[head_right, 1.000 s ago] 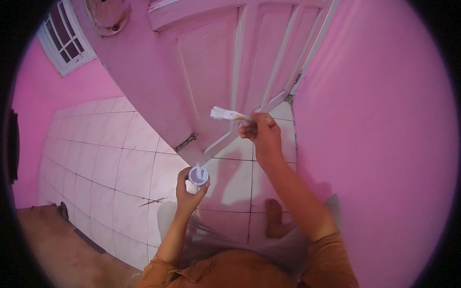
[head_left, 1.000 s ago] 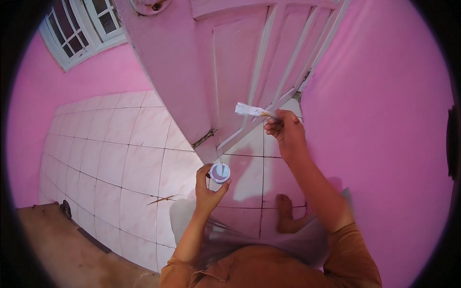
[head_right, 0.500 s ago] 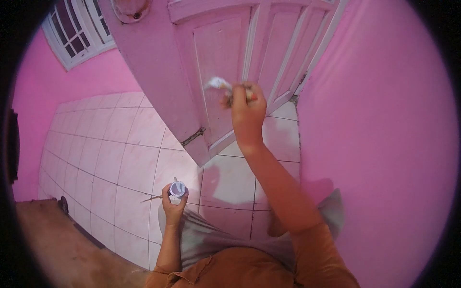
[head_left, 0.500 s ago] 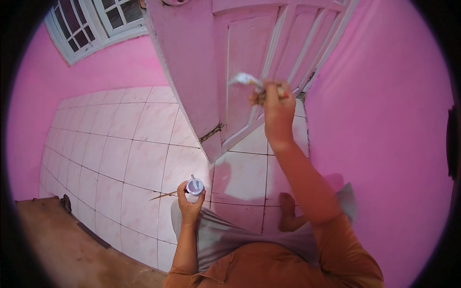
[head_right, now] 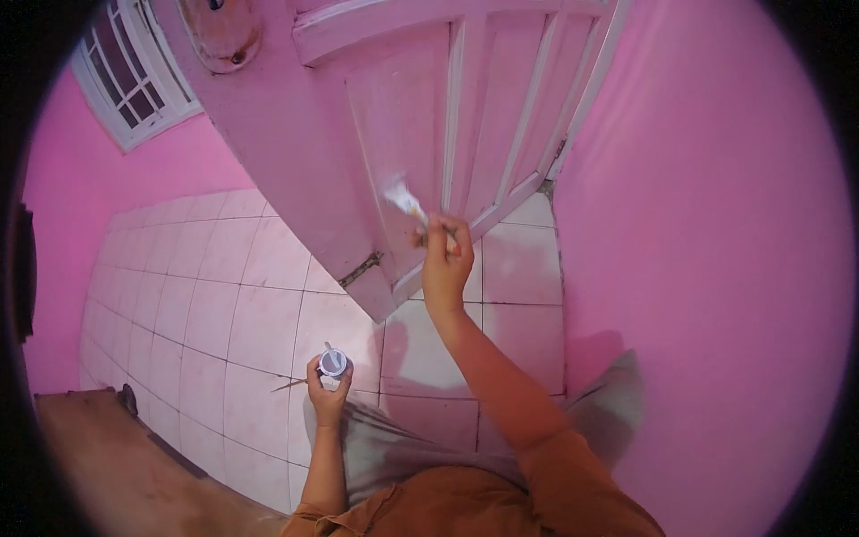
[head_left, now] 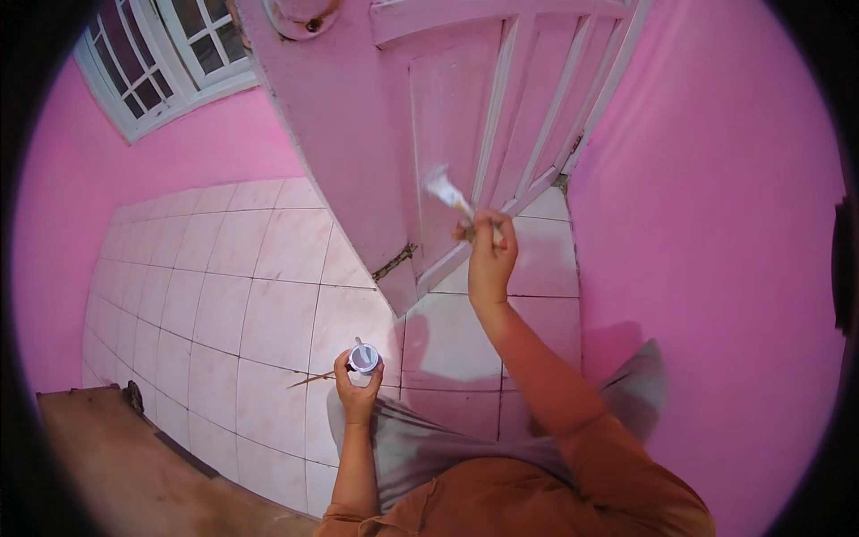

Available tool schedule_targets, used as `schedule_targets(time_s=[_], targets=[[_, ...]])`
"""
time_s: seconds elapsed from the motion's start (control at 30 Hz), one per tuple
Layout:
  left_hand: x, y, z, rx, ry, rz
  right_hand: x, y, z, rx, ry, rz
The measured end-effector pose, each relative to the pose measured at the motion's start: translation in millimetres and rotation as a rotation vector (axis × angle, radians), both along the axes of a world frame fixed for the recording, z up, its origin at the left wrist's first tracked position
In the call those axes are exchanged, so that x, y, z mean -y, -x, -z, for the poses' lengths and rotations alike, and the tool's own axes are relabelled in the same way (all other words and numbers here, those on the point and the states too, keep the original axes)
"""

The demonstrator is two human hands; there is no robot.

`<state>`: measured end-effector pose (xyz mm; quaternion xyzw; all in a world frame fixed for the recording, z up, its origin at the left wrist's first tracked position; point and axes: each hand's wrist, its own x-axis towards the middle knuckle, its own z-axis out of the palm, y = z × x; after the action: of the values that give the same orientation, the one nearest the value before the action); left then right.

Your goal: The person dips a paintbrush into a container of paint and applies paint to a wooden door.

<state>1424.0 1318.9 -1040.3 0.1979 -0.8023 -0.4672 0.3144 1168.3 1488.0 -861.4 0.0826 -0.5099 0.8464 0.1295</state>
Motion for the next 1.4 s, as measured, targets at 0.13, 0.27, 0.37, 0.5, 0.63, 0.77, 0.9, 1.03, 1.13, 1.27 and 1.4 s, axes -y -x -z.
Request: schedule_targets(time_s=[0.13, 0.27, 0.37, 0.5, 0.63, 0.77, 0.9, 1.03, 1.13, 1.27, 1.4], targets=[[-2.1, 0.8, -1.9, 0.005, -0.016, 0.008, -9.3, -8.7, 55.4, 0.247, -0.082, 0.016], [-4.4, 1.9, -8.1, 0.009, -0.036, 0.017, -9.1, -4.9, 18.4, 0.247, -0.119, 0.000], [-2.1, 1.7, -3.8, 0.010, -0.019, 0.010, 0.5, -1.2, -55.8, 0.145, -0.103, -0.015], [-1.1, 0.0, -3.9, 0.025, -0.038, -0.003, 8.3, -1.4, -151.9, -0.148, 0.007, 0.026], [-0.2, -1.0, -3.2, 0.017, -0.030, -0.023, 7.9, -6.2, -179.1, -0.245, 0.140, 0.010], [0.0, -0.4, -3.5, 0.015, -0.026, -0.027, 10.7, 1.6, -91.2, -0.083, -0.002, 0.054], [2.7, 0.7, 4.6, -0.001, -0.040, -0.005, -2.6, -10.2, 4.2, 0.144, -0.067, 0.038], [3.3, 2.4, 7.0, 0.012, -0.036, 0.001, -10.7, -10.5, -1.5, 0.214, -0.169, 0.021], [2.1, 3.1, 4.6, 0.016, -0.051, 0.006, 0.4, 2.0, -60.1, 0.138, -0.100, 0.001], [3.4, 3.9, 7.7, 0.024, -0.069, 0.003, 4.7, 2.4, -157.8, -0.137, 0.012, -0.004], [4.0, 3.4, 8.7, 0.049, -0.047, -0.006, 0.1, 7.0, -188.0, -0.234, 0.168, 0.008]])
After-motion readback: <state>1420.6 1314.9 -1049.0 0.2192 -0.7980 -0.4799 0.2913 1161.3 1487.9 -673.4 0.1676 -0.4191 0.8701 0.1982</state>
